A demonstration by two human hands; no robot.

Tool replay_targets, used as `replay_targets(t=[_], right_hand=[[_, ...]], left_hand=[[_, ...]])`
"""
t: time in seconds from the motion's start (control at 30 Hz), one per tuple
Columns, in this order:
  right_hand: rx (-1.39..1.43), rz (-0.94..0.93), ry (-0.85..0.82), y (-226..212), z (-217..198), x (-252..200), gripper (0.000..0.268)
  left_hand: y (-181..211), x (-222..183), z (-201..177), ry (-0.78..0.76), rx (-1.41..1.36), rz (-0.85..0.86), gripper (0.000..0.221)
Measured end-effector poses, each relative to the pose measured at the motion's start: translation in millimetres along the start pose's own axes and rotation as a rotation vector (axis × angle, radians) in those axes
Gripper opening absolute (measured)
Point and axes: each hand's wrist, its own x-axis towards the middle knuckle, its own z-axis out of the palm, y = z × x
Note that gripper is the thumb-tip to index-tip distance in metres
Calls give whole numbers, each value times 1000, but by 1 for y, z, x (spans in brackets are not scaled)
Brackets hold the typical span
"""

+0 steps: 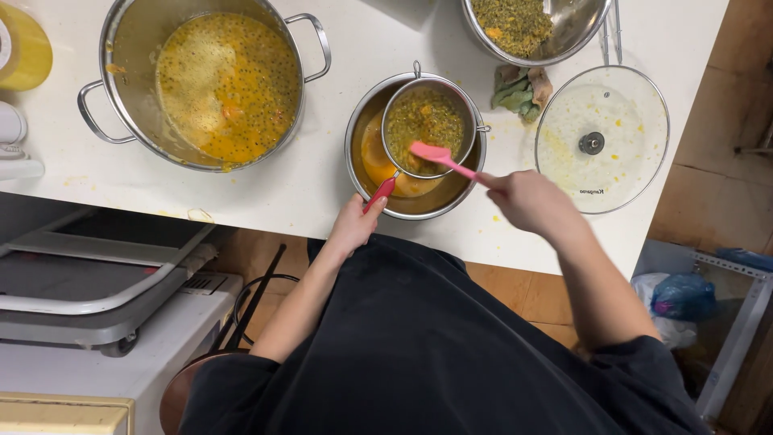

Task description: Straining passion fruit seeds and pulp into a pot using a mesh strainer and a spatula.

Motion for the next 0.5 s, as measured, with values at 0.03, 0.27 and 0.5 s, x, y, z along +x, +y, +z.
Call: replay_targets(t=[0.03,0.27,0.5], right_hand=[[1,0,2,1,-3,-1,44],[19,-54,172,2,33,34,41],[-159,-39,92,3,-16,-1,41]], left_hand=[[1,-1,0,0,1,1,42],[5,-2,0,-10,2,-5,42],[9,-3,-4,-26,-11,17,42]])
